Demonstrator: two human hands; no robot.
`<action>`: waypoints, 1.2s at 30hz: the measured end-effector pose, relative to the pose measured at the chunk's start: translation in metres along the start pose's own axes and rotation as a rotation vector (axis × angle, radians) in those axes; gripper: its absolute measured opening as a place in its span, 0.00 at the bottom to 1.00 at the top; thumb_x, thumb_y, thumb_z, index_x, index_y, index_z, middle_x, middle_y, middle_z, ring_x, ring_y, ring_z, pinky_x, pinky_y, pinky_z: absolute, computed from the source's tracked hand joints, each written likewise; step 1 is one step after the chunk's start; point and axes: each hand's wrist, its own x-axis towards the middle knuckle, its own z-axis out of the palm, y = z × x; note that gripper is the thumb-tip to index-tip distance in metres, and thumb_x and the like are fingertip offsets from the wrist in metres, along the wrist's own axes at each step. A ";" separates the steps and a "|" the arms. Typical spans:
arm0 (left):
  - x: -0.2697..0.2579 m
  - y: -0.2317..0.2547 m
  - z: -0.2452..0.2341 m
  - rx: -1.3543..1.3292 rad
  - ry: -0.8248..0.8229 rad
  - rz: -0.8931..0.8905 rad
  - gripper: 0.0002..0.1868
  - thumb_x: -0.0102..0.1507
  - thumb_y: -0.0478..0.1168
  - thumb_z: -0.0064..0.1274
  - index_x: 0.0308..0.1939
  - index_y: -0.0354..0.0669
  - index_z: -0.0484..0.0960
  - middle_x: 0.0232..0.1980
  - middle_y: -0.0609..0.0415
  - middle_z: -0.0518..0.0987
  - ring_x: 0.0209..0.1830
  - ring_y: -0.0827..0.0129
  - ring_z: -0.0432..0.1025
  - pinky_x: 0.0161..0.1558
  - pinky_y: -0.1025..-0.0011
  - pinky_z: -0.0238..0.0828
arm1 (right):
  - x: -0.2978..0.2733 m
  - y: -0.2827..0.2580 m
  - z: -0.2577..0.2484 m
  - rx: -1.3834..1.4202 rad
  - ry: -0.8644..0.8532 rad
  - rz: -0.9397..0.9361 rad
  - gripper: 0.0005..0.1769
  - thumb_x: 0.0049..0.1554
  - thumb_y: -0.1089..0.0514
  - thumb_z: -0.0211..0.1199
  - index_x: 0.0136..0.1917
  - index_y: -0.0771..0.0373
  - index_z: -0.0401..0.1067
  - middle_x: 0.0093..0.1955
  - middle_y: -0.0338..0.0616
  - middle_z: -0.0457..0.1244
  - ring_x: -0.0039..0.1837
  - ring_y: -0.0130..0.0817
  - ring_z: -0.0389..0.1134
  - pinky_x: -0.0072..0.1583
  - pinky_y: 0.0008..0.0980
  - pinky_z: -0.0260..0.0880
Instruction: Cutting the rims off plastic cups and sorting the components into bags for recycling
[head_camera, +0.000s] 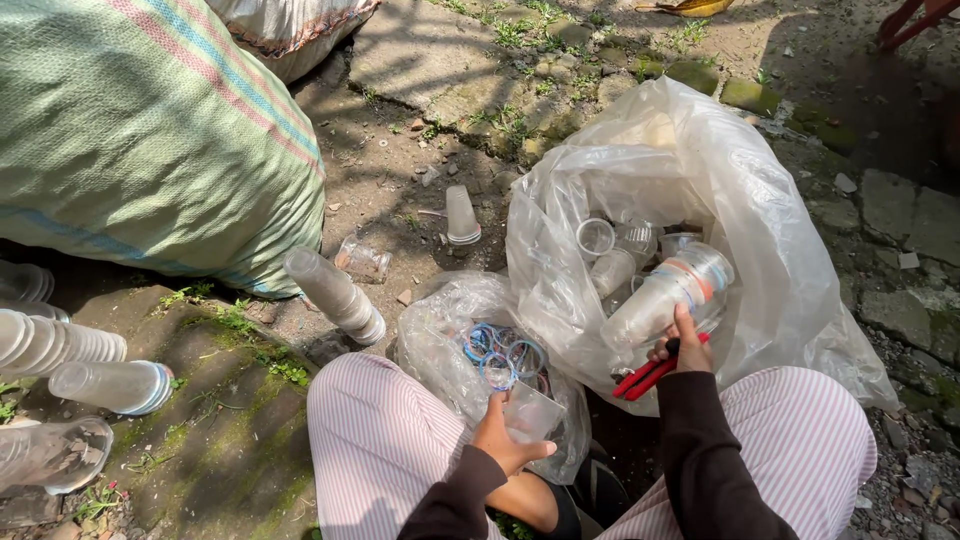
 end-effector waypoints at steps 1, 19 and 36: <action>0.008 -0.019 -0.006 -0.001 0.005 0.001 0.56 0.44 0.43 0.75 0.71 0.48 0.57 0.45 0.50 0.80 0.24 0.68 0.72 0.23 0.74 0.70 | 0.014 -0.002 -0.006 -0.001 -0.005 0.002 0.18 0.59 0.41 0.68 0.49 0.54 0.67 0.36 0.32 0.56 0.26 0.23 0.53 0.30 0.29 0.54; -0.038 0.024 -0.003 0.249 0.207 0.356 0.57 0.44 0.43 0.73 0.72 0.52 0.54 0.59 0.44 0.79 0.54 0.49 0.78 0.56 0.55 0.73 | -0.136 0.092 0.027 -0.488 -0.495 0.327 0.04 0.54 0.68 0.63 0.45 0.66 0.72 0.30 0.49 0.65 0.22 0.29 0.50 0.26 0.28 0.46; -0.018 -0.011 -0.009 0.089 0.330 0.317 0.10 0.68 0.44 0.47 0.44 0.43 0.78 0.32 0.58 0.82 0.27 0.72 0.71 0.36 0.72 0.71 | -0.178 0.051 0.035 -1.213 -0.641 -0.189 0.08 0.57 0.52 0.63 0.50 0.54 0.72 0.32 0.36 0.68 0.32 0.30 0.66 0.39 0.30 0.67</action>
